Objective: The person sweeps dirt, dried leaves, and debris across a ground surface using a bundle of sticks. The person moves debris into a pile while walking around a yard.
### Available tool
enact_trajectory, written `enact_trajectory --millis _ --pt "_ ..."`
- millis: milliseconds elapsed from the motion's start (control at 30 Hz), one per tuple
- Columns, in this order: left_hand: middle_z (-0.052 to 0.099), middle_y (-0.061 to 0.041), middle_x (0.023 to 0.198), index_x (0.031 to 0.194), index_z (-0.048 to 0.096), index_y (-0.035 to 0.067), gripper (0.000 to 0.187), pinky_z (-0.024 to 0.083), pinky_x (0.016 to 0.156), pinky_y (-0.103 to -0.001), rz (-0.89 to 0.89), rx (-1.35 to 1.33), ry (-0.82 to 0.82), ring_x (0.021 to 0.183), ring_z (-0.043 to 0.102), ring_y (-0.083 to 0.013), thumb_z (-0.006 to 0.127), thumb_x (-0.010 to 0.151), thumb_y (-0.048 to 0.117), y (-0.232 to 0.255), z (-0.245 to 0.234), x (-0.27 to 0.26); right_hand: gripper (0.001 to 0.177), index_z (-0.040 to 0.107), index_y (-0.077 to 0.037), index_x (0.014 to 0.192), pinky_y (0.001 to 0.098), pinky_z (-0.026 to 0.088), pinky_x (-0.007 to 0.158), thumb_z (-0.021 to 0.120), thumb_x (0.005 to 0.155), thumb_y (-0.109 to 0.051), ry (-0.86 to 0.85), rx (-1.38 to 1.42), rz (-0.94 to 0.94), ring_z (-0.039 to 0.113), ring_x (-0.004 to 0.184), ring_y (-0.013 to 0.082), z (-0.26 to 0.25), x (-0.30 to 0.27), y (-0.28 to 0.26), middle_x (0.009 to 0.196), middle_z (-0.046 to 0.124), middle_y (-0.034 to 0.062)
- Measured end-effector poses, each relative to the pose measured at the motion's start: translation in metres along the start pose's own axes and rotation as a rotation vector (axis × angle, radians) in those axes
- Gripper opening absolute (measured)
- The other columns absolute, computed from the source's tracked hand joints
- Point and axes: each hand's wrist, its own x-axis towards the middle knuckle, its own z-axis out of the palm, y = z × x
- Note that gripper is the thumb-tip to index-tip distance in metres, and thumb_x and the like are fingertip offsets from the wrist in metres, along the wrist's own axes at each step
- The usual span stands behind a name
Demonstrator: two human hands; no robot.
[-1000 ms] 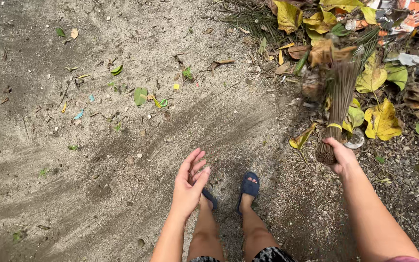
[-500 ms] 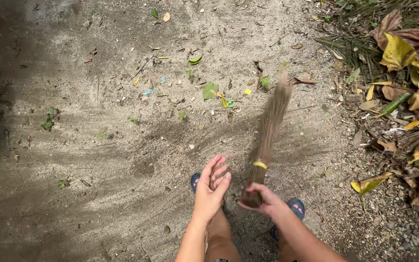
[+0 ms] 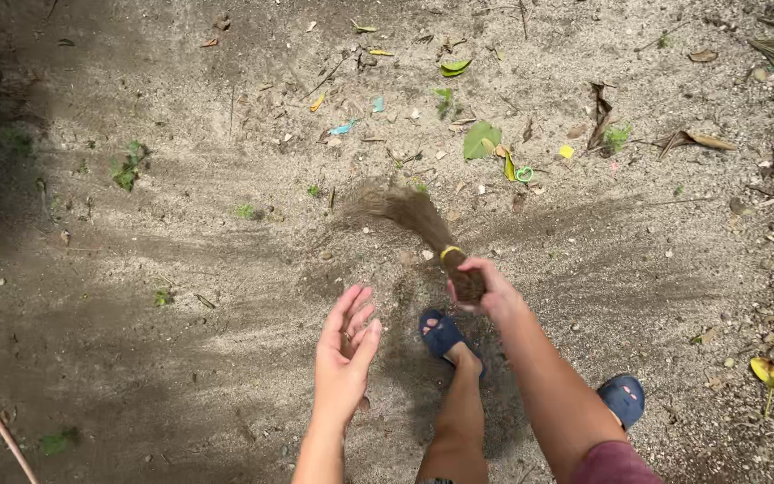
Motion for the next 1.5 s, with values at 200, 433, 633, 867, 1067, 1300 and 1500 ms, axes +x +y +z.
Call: enact_trajectory --millis 200,433,633,867,1067,1300,1500 --pt "0.052 -0.016 0.152 0.152 0.041 0.003 0.064 0.048 0.108 -0.035 0.034 -0.01 -0.198 0.137 0.053 -0.0234 0.065 0.093 0.003 0.011 0.027 0.044 0.05 0.054 0.0 0.125 0.0377 0.062 0.069 0.063 0.079 -0.018 0.212 0.338 -0.68 0.069 0.082 0.0225 -0.148 -0.189 -0.164 0.098 0.062 0.0115" --pt "0.055 -0.014 0.152 0.151 0.044 0.004 0.061 0.05 0.106 -0.034 0.024 -0.012 -0.314 0.135 0.056 -0.0217 0.065 0.094 0.003 0.036 0.11 0.08 0.07 0.043 -0.013 0.139 0.0435 0.06 0.078 0.07 0.076 -0.021 0.528 -0.013 -0.596 0.067 0.094 0.0275 -0.12 -0.168 -0.069 0.108 0.062 0.0117" --pt "0.055 -0.014 0.15 0.151 0.044 0.004 0.062 0.05 0.105 -0.032 -0.003 0.018 -0.412 0.134 0.055 -0.02 0.065 0.093 0.002 0.06 0.186 0.093 0.037 0.065 -0.001 0.098 0.0421 0.059 0.063 0.076 0.067 -0.017 0.096 -0.15 0.057 0.067 0.068 0.0294 -0.043 -0.127 0.047 0.082 0.068 0.016" --pt "0.056 -0.014 0.15 0.152 0.044 0.004 0.061 0.05 0.106 -0.032 -0.02 0.058 -0.433 0.134 0.056 -0.0204 0.065 0.094 0.003 0.074 0.244 0.112 0.054 0.057 -0.004 0.114 0.0366 0.059 0.061 0.073 0.064 -0.016 0.322 0.371 -0.198 0.066 0.068 0.022 -0.16 -0.186 -0.083 0.087 0.066 0.0105" --pt "0.056 -0.014 0.15 0.152 0.044 0.005 0.062 0.049 0.106 -0.032 -0.021 0.064 -0.406 0.133 0.056 -0.0217 0.065 0.094 0.003 0.075 0.249 0.127 0.051 0.05 -0.01 0.128 0.0542 0.059 0.085 0.066 0.08 -0.008 0.718 0.44 -0.754 0.065 0.09 0.0256 -0.256 -0.276 -0.239 0.107 0.059 0.0079" --pt "0.056 -0.012 0.15 0.151 0.045 0.006 0.06 0.049 0.107 -0.032 -0.036 0.047 -0.314 0.134 0.056 -0.0195 0.065 0.094 0.004 0.082 0.211 0.146 0.039 0.054 -0.004 0.126 0.0479 0.064 0.092 0.076 0.098 -0.019 0.243 0.467 -1.092 0.071 0.099 0.0274 -0.127 -0.23 -0.227 0.107 0.067 0.011" --pt "0.055 -0.014 0.15 0.152 0.044 0.004 0.06 0.047 0.108 -0.033 0.038 -0.02 -0.206 0.133 0.056 -0.0217 0.064 0.096 0.004 0.103 0.138 0.208 0.035 0.058 -0.004 0.116 0.0416 0.062 0.08 0.071 0.091 -0.027 -0.06 0.125 -0.621 0.072 0.084 0.0247 0.043 -0.14 -0.197 0.094 0.071 0.0111"
